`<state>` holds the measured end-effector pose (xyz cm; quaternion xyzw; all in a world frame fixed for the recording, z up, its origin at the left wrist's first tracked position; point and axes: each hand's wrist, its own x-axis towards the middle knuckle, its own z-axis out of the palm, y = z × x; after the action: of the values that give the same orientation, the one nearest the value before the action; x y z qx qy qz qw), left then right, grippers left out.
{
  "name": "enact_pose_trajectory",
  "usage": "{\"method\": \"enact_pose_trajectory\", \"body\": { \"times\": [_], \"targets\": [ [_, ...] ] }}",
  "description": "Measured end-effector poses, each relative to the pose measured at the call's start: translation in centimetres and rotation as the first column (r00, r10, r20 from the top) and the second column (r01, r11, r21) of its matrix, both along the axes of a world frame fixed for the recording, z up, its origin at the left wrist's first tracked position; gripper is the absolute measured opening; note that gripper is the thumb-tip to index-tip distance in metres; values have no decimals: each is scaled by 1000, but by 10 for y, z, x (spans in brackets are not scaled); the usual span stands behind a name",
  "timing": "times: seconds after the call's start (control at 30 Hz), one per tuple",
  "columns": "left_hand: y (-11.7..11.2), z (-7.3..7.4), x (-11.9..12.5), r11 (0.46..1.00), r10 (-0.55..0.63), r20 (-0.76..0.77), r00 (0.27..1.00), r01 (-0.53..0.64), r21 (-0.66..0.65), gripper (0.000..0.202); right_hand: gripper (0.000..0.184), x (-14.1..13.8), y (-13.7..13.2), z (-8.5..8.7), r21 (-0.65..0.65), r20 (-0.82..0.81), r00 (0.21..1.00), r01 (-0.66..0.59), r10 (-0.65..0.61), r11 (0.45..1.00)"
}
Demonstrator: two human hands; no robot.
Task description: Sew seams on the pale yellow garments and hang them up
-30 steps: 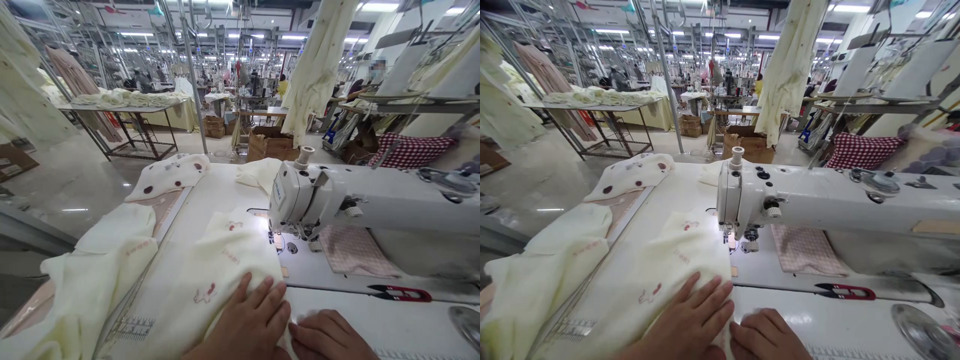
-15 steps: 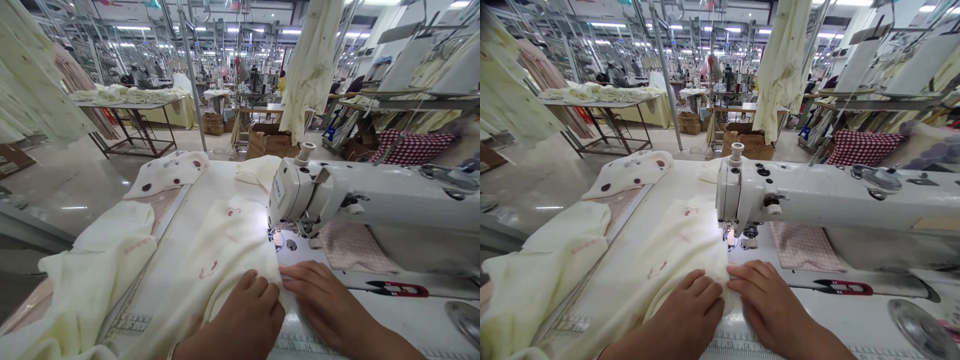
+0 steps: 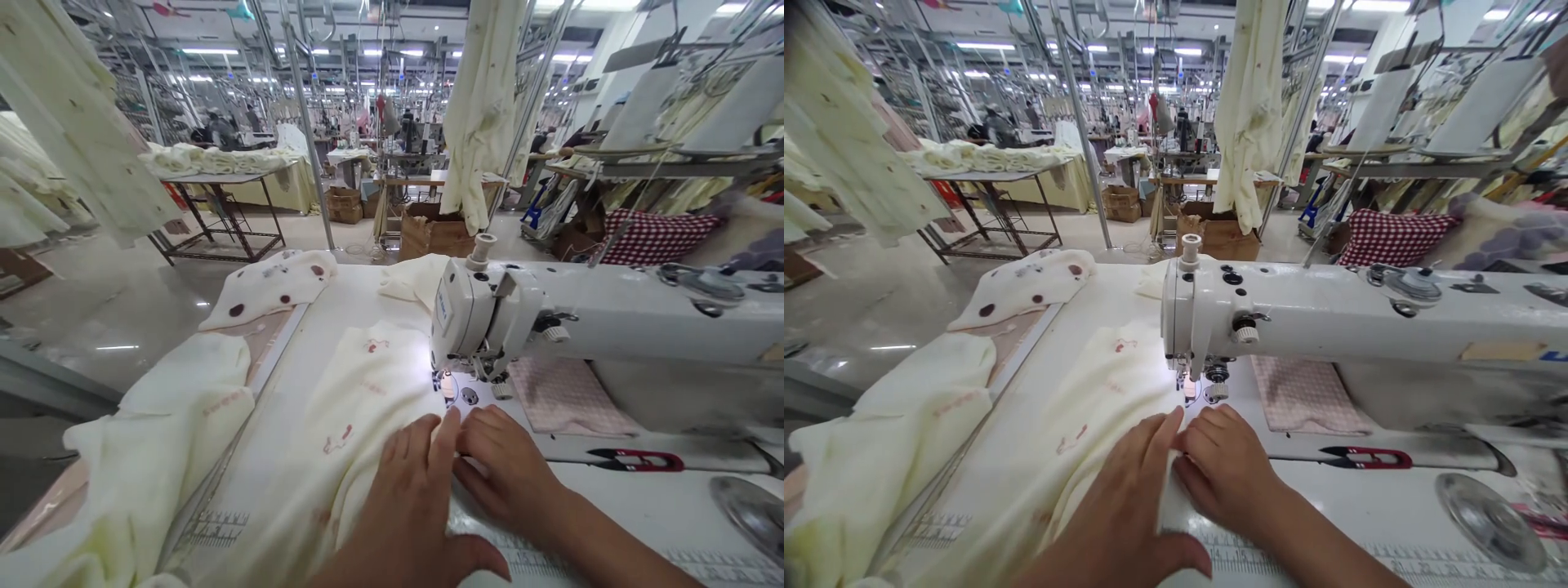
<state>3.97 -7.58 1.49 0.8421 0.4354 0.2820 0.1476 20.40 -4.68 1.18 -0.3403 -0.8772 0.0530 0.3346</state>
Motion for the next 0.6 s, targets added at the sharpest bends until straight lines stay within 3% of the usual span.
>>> {"method": "enact_pose_trajectory", "body": {
  "times": [0.03, 0.1, 0.17, 0.23, 0.3, 0.37, 0.43, 0.5, 0.6],
  "targets": [
    [4, -1, 4, 999, 37, -25, 999, -36, 26, 90, 12, -2, 0, 1, 7, -15, 1000, 13, -13, 1000],
    [14, 0, 6, 991, 85, -65, 994, -78, 104, 48, 11, -3, 0, 4, 27, -46, 999, 26, -24, 999],
    [24, 5, 1, 974, 50, -126, 991, -21, 225, 16, 11, -2, -3, 5, 46, -62, 998, 18, -15, 999],
    [28, 8, -10, 935, -81, -254, 964, 162, 315, 17, 12, 1, -9, 3, 62, -15, 1000, -22, 23, 998],
    [25, 6, -18, 882, -212, -402, 891, 352, 314, 13, 14, 6, -16, -2, 67, 87, 995, -61, 55, 996],
    [16, -6, -22, 839, -257, -458, 851, 431, 331, 10, 19, 10, -23, -8, 76, 173, 983, -70, 56, 995],
    [10, -24, -21, 808, -229, -409, 883, 407, 427, 22, 24, 13, -28, -14, 110, 218, 975, -70, 44, 992],
    [10, -42, -17, 793, -175, -274, 946, 300, 529, 19, 27, 15, -28, -19, 162, 223, 975, -58, 21, 985],
    [25, -53, -12, 805, -136, -146, 980, 195, 560, 13, 30, 16, -19, -23, 223, 202, 979, -20, -26, 975]
  ]
}}
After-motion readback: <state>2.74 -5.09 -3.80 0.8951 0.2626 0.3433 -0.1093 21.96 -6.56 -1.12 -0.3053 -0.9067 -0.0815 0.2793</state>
